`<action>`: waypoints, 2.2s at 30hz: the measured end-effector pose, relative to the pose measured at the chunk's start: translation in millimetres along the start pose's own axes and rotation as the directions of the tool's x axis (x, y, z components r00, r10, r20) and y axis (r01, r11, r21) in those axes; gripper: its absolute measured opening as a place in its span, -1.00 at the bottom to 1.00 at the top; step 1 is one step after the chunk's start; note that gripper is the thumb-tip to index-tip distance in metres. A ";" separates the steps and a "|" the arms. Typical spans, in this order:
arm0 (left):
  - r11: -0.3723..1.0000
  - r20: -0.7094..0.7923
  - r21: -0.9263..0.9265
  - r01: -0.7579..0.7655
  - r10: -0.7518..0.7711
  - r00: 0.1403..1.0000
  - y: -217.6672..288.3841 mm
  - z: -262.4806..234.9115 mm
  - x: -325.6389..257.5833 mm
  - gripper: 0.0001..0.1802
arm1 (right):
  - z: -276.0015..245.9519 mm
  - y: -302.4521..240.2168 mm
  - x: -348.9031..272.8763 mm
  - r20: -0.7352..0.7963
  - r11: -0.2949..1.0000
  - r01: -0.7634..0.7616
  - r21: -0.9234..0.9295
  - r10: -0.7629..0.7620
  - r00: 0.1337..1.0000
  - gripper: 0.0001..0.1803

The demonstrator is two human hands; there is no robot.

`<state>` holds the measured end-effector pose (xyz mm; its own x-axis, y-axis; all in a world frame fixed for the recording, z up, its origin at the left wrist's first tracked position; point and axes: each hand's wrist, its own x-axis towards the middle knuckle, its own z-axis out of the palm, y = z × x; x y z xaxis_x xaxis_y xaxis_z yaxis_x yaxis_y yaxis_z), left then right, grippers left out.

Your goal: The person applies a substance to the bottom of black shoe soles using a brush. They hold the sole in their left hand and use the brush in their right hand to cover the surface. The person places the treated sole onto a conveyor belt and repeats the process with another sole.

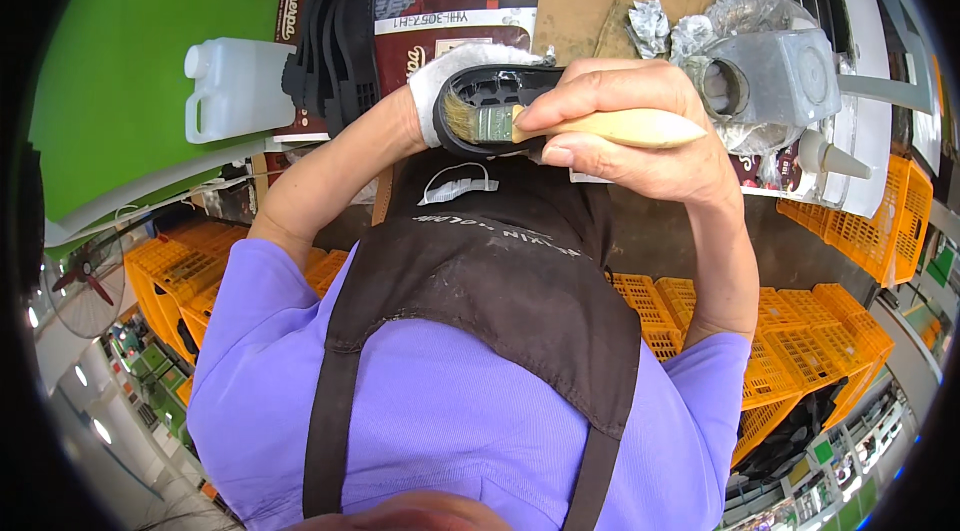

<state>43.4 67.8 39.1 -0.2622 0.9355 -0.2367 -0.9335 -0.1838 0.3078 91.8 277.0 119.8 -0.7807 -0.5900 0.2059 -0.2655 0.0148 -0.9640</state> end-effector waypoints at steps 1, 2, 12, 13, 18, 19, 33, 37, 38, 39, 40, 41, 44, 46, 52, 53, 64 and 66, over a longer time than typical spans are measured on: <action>0.998 -0.004 -0.048 0.039 -0.040 0.999 1.3 1.6 0.8 -0.68 | -2.6 2.1 0.4 0.021 1.000 0.000 0.010 0.000 1.000 -0.80; 0.992 -0.006 -0.097 0.078 -0.079 0.997 1.6 1.4 1.8 -0.69 | -5.5 3.5 1.0 0.047 1.000 -0.012 0.019 0.011 0.999 -0.80; 0.798 -0.055 0.597 0.076 -0.054 0.997 1.4 -11.2 12.0 -0.75 | -24.6 14.7 9.3 0.238 0.990 -0.091 0.111 0.063 0.969 -0.80; 0.802 -0.036 0.594 0.069 -0.058 0.998 1.5 -12.9 13.6 -0.76 | -27.7 17.8 10.7 0.270 0.991 -0.069 0.116 0.035 0.962 -0.80; 0.879 -0.096 0.445 0.174 -0.146 0.985 1.9 -9.0 14.4 -0.75 | -35.0 24.4 16.0 0.359 0.982 -0.120 0.147 0.060 0.932 -0.81; 0.862 -0.089 0.478 0.171 -0.146 0.985 1.5 -10.8 15.0 -0.75 | -35.9 26.0 16.7 0.375 0.981 -0.127 0.148 0.064 0.925 -0.82; 0.958 -0.128 0.126 0.258 -0.243 0.962 -4.4 -28.7 14.2 -0.69 | -39.0 36.6 0.9 0.394 0.967 -0.212 0.144 0.141 0.908 -0.83; 0.967 -0.167 0.024 0.254 -0.246 0.955 -5.5 -32.7 12.6 -0.70 | -45.4 36.9 -11.9 0.363 0.969 -0.225 0.103 0.174 0.915 -0.83; 0.970 -0.149 0.036 0.239 -0.232 0.961 -4.9 -33.7 11.8 -0.70 | -46.6 35.9 -16.1 0.353 0.965 -0.243 0.099 0.195 0.915 -0.84; 0.974 -0.135 0.049 0.220 -0.211 0.968 -4.1 -35.0 10.1 -0.70 | -48.8 36.1 -19.6 0.348 0.962 -0.256 0.095 0.209 0.914 -0.84; 0.978 -0.120 0.062 0.200 -0.192 0.974 -3.3 -35.8 8.7 -0.70 | -51.0 35.5 -23.6 0.338 0.960 -0.272 0.068 0.234 0.911 -0.84; 0.985 -0.139 0.057 0.161 -0.152 0.979 -4.9 -33.2 5.9 -0.70 | -52.8 34.2 -28.2 0.327 0.957 -0.288 0.042 0.259 0.909 -0.84; 0.955 -0.194 -0.218 0.202 -0.245 0.950 -1.3 -18.2 1.3 -0.67 | -56.4 29.1 -43.7 0.227 0.958 -0.280 -0.059 0.286 0.931 -0.84; 0.960 -0.091 -0.188 0.209 -0.229 0.969 0.3 -14.5 -0.5 -0.62 | -58.9 20.7 -54.1 0.125 0.950 -0.259 -0.175 0.283 0.951 -0.84; 0.963 -0.080 -0.268 -0.013 -0.009 0.997 -4.4 0.7 -13.0 -0.59 | -42.5 -14.2 -66.5 -0.102 0.939 -0.076 -0.337 0.044 0.994 -0.78; 0.971 -0.145 -0.230 -0.063 0.030 0.989 -8.1 -0.5 -16.6 -0.59 | -34.5 -14.6 -63.7 -0.081 0.933 -0.016 -0.359 -0.014 0.997 -0.77; 0.977 -0.121 -0.206 -0.045 0.020 0.992 -15.1 -4.7 -26.3 -0.55 | -7.2 -11.5 -53.0 -0.118 0.924 -0.088 -0.372 0.047 0.992 -0.69; 0.987 -0.182 -0.151 -0.060 0.032 0.983 -15.9 -7.3 -28.7 -0.56 | -11.6 -11.3 -55.0 -0.120 0.925 -0.110 -0.365 0.071 0.990 -0.70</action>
<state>63.9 41.6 34.2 -0.3316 0.8589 -0.3903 -0.9425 -0.2828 0.1783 131.2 318.7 121.4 -0.8599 -0.4861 0.1560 -0.3657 0.3731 -0.8527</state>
